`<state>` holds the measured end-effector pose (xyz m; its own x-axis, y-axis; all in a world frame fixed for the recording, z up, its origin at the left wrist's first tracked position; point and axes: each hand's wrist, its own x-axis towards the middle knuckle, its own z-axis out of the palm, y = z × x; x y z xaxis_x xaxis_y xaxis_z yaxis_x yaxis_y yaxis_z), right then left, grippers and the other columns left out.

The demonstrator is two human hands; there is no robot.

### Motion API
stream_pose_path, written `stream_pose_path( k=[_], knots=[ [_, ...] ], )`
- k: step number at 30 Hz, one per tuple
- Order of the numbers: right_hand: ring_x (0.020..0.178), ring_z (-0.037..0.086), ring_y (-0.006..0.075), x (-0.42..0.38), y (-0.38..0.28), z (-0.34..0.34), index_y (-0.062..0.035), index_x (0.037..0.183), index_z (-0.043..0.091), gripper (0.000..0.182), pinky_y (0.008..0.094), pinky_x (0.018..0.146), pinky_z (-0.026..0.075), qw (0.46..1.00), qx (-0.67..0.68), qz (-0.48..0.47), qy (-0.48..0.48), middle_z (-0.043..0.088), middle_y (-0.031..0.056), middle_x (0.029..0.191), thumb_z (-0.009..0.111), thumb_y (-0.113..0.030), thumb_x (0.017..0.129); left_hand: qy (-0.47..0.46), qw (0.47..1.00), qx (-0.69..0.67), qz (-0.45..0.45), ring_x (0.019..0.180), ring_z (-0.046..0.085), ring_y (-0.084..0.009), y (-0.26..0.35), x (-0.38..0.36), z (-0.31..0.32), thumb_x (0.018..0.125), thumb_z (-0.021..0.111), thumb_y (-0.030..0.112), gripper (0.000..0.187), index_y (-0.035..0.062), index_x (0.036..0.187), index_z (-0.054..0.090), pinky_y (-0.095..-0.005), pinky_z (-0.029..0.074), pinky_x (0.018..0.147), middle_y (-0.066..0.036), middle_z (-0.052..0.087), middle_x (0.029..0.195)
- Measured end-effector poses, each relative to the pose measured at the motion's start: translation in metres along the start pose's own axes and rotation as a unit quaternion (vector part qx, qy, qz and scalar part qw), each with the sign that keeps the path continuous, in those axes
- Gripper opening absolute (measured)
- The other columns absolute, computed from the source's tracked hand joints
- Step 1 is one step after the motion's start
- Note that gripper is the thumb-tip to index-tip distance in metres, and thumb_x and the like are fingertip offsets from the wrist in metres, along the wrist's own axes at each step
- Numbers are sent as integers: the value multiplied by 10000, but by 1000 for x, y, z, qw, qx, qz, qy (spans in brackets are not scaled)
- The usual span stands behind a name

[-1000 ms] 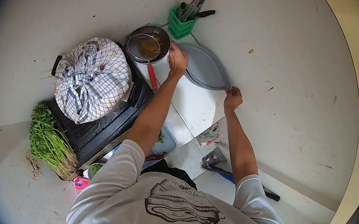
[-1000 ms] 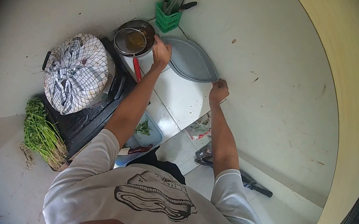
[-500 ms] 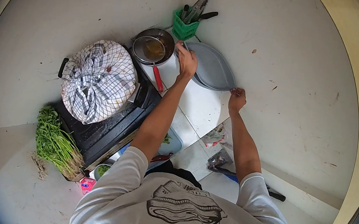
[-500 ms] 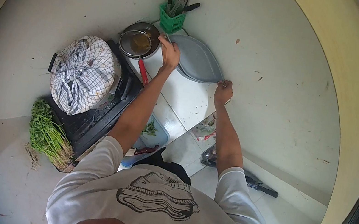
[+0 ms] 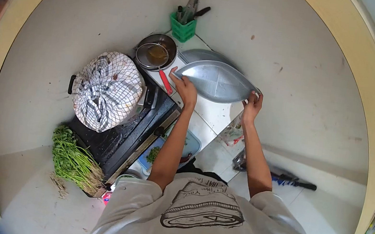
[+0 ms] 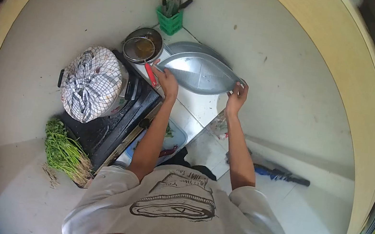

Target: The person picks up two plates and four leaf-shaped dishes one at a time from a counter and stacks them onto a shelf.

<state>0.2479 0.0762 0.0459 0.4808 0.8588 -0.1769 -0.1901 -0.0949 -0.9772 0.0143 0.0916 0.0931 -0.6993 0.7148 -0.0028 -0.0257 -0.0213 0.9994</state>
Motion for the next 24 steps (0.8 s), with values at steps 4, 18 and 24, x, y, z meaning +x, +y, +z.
stream_pose_path(
  k=[4, 18, 24],
  knots=[
    [997, 587, 155, -41, -19, -43, -69, 1386, 469, 441, 319, 777, 534, 1000, -26, 9, -2, 624, 73, 1113, 613, -275, 1023, -19, 999, 44, -6, 1044, 583, -432, 4, -38, -24, 986, 398, 46, 364, 47, 1349, 368, -491, 409, 960, -317, 537, 1161],
    [1083, 564, 126, -185, -105, -189, -131, 1435, 477, 477, 279, 849, 493, 998, 4, -48, 43, 593, 56, 1244, 627, -300, 1016, -358, 923, -132, -53, 1254, 486, -237, 52, -168, -105, 1038, 353, 366, 507, 132, 1485, 305, -402, 429, 1002, -137, 455, 1362],
    [1063, 560, 109, -227, -147, -259, -129, 1467, 475, 469, 253, 854, 479, 988, 4, -99, 119, 595, 49, 1211, 593, -261, 1033, -434, 890, -136, -36, 1207, 493, -230, 84, -236, -104, 1053, 388, 413, 486, 120, 1439, 341, -408, 405, 1014, -102, 421, 1371]
  ],
)
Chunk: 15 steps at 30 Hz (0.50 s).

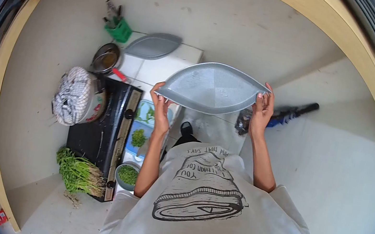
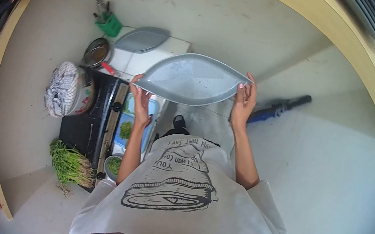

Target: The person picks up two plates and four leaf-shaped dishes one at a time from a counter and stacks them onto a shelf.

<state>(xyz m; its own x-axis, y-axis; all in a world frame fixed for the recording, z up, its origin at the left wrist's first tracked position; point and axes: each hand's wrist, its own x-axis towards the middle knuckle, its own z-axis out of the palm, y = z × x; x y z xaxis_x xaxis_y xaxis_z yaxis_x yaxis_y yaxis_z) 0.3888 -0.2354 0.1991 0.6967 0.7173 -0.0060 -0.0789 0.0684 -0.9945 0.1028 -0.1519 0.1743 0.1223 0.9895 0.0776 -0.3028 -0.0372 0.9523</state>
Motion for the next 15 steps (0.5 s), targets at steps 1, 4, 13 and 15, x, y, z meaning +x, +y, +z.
stream_pose_path(
  k=[1, 4, 13, 15],
  knots=[
    [1045, 559, 101, -2, -6, -15, -124, 1473, 477, 468, 244, 861, 472, 1000, 4, -11, 23, 596, 40, 1191, 588, -247, 1036, -12, 1000, 20, 4, 1239, 474, -235, -1, -4, 9, 1063, 390, 414, 474, 124, 1435, 340, -413, 399, 1027, -91, 391, 1401],
    [999, 544, 74, -10, -24, -60, -117, 1470, 488, 448, 218, 874, 448, 997, 33, -45, 54, 591, 19, 1156, 574, -213, 1040, -49, 998, 20, 16, 1231, 435, -193, 2, -16, 50, 1076, 378, 484, 493, 133, 1422, 356, -385, 402, 1029, -73, 350, 1422],
    [768, 347, 16, -56, -85, -173, -105, 1497, 444, 491, 169, 676, 313, 971, 107, -94, 193, 475, -90, 915, 592, -177, 1034, -214, 976, 33, 32, 1245, 402, -185, 22, -57, 149, 1055, 461, 462, 525, 121, 1434, 333, -373, 362, 1046, -64, 341, 1405],
    [811, 394, 13, -64, -91, -197, -88, 1505, 428, 488, 172, 705, 354, 968, 115, -106, 195, 521, -71, 962, 570, -163, 1044, -231, 971, 56, 36, 1205, 412, -167, 33, -67, 167, 1045, 471, 501, 558, 120, 1431, 338, -360, 368, 1029, -54, 357, 1364]
  ],
)
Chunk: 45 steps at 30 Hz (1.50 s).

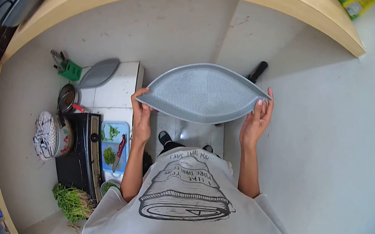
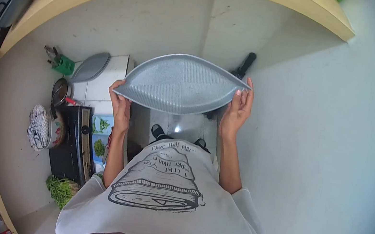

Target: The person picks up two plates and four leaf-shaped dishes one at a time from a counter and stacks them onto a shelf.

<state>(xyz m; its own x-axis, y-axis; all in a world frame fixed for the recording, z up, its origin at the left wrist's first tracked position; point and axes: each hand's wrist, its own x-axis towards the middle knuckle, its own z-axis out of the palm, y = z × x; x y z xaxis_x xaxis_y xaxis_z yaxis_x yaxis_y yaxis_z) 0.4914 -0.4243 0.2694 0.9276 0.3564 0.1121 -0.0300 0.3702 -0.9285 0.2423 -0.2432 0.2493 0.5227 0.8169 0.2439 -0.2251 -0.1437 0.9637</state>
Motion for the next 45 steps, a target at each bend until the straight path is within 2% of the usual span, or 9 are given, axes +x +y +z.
stream_pose_path(
  k=[8, 11, 16, 24, 26, 29, 32, 39, 45],
  knots=[
    [1117, 564, 109, 26, -78, -37, -34, 1511, 395, 463, 255, 980, 467, 992, 51, -94, 61, 596, 100, 1283, 493, -151, 1073, -38, 999, 23, 18, 1048, 409, -115, 38, 5, 63, 1043, 487, 501, 469, 129, 1322, 423, -282, 380, 919, -13, 387, 1231],
    [1293, 543, 198, 39, -104, -44, 71, 1466, 399, 467, 331, 1107, 449, 990, 77, -112, 46, 547, 182, 1414, 485, -163, 1071, 15, 984, 67, 166, 785, 418, -64, 35, 20, 78, 1034, 536, 459, 428, 53, 1168, 513, -217, 361, 656, -18, 496, 1060],
    [1246, 574, 204, 63, -163, -30, 124, 1440, 419, 474, 320, 1077, 451, 978, 100, -180, 43, 562, 208, 1390, 528, -121, 1049, -10, 990, -9, 142, 861, 449, -78, 87, 41, 91, 974, 632, 462, 426, 67, 1059, 497, -238, 441, 778, 8, 456, 1003],
    [1196, 607, 233, 117, -249, 22, 147, 1430, 431, 597, 312, 1027, 459, 950, 7, -304, -70, 607, 251, 1328, 666, -134, 959, -2, 917, 32, 398, 1192, 534, -185, 180, 111, 102, 990, 615, 436, 422, 26, 957, 521, -346, 497, 967, -145, 491, 1337],
    [1166, 621, 226, 133, -269, 33, 148, 1422, 443, 593, 304, 1010, 467, 950, -19, -301, -79, 632, 245, 1290, 667, -117, 941, -1, 910, 11, 414, 1145, 541, -183, 200, 121, 107, 1016, 599, 373, 378, 1, 979, 542, -377, 532, 971, -116, 470, 1279],
    [1087, 651, 212, 179, -286, 44, 150, 1405, 465, 588, 297, 970, 485, 952, -70, -280, -101, 681, 218, 1200, 666, -86, 905, 28, 894, 51, 444, 942, 550, -131, 235, 133, 124, 988, 668, 229, 265, -33, 967, 636, -270, 589, 686, -68, 426, 1058],
    [976, 677, 202, 214, -300, 53, 159, 1380, 486, 574, 303, 901, 515, 958, -126, -231, -114, 709, 180, 1103, 645, -57, 872, -41, 918, 77, 388, 884, 566, -125, 257, 143, 134, 966, 692, 161, 197, -32, 984, 659, -285, 602, 723, -55, 433, 1074],
    [849, 719, 228, 296, -300, 53, 167, 1198, 610, 445, 322, 771, 583, 928, -303, -198, -89, 711, 232, 972, 625, -109, 849, -53, 904, 199, 375, 724, 418, -70, 266, 175, 163, 909, 766, 168, 215, -28, 918, 677, -224, 352, 646, 6, 462, 800],
    [811, 735, 260, 306, -310, 53, 122, 1043, 700, 333, 345, 730, 607, 868, -441, -222, -58, 722, 232, 947, 636, -130, 834, 0, 889, 254, 380, 636, 424, -80, 268, 176, 177, 888, 789, 207, 251, -12, 912, 668, -242, 358, 580, 3, 494, 670]
  ],
)
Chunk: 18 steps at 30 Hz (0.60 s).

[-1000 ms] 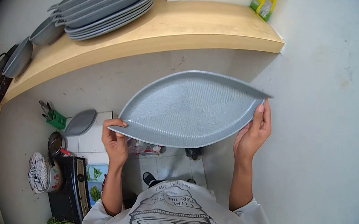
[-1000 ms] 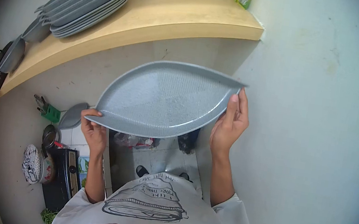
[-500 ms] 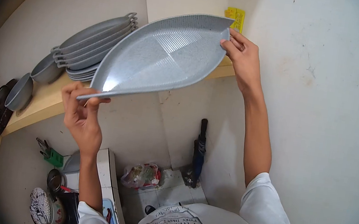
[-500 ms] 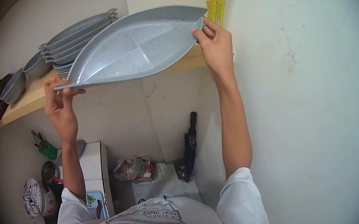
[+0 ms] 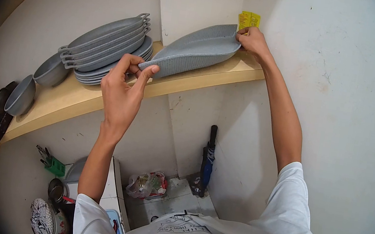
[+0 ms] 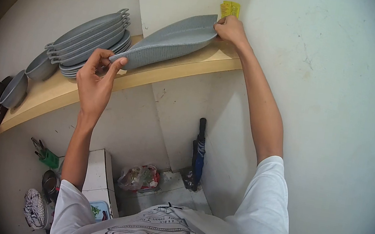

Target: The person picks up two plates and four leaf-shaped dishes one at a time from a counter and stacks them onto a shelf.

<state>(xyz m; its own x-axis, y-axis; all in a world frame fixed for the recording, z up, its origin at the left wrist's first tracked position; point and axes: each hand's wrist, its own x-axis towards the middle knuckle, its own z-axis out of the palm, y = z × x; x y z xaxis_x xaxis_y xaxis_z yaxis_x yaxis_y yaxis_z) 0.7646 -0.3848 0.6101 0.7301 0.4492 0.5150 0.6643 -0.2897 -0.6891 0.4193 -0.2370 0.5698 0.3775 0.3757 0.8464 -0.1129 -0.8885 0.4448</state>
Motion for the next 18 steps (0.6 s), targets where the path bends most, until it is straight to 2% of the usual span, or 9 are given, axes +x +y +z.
stream_pose_path(
  k=[1, 2, 4, 5, 7, 12, 18],
  knots=[
    [830, 719, 240, 0, -2, -3, 98, 1089, 698, 331, 338, 761, 606, 999, -19, 26, -30, 719, 215, 1012, 640, -125, 851, -1, 1000, -1, 0, 636, 424, -80, -2, 0, 1, 888, 789, 207, 251, -12, 912, 668, -242, 358, 580, 3, 494, 670],
    [830, 719, 240, 1, 0, -1, 98, 1089, 698, 331, 338, 761, 606, 999, -20, 27, -30, 719, 215, 1012, 640, -125, 851, 3, 1000, 16, 15, 617, 436, -85, -5, 1, 4, 887, 790, 215, 253, -6, 911, 670, -245, 365, 562, -3, 511, 654],
    [808, 732, 243, 3, 3, 3, 78, 1032, 729, 297, 334, 753, 605, 996, -88, -11, 6, 737, 214, 930, 653, -127, 831, 5, 999, 32, 30, 597, 447, -90, -7, 2, 6, 885, 791, 224, 255, 0, 910, 672, -249, 371, 545, -9, 528, 639],
    [808, 732, 243, 3, 6, 4, 78, 1032, 729, 297, 334, 753, 605, 996, -88, -10, 6, 737, 214, 930, 653, -127, 831, 3, 998, 45, 32, 593, 478, -94, -7, 2, 6, 885, 791, 224, 249, 3, 916, 680, -250, 393, 545, -20, 556, 647],
    [692, 750, 275, -3, 1, 6, 114, 941, 730, 280, 354, 720, 612, 998, -55, -23, 30, 729, 229, 794, 639, -111, 801, -1, 998, 58, 33, 589, 509, -98, -7, 3, 6, 885, 790, 225, 244, 6, 923, 688, -252, 416, 545, -32, 584, 654],
    [716, 746, 267, -2, 3, 11, 112, 937, 727, 252, 346, 693, 616, 999, -34, -2, 16, 733, 222, 820, 667, -92, 801, 0, 993, 113, 27, 574, 590, -100, -8, 2, 8, 890, 779, 206, 228, 1, 959, 706, -269, 464, 537, -59, 649, 680],
    [742, 741, 247, 9, 12, 18, 106, 943, 724, 218, 335, 657, 630, 999, -47, -5, 6, 736, 204, 843, 682, -70, 823, 1, 988, 151, 43, 525, 580, -123, -15, 7, 11, 898, 768, 212, 233, 1, 977, 710, -276, 456, 518, -74, 697, 727]
  ],
)
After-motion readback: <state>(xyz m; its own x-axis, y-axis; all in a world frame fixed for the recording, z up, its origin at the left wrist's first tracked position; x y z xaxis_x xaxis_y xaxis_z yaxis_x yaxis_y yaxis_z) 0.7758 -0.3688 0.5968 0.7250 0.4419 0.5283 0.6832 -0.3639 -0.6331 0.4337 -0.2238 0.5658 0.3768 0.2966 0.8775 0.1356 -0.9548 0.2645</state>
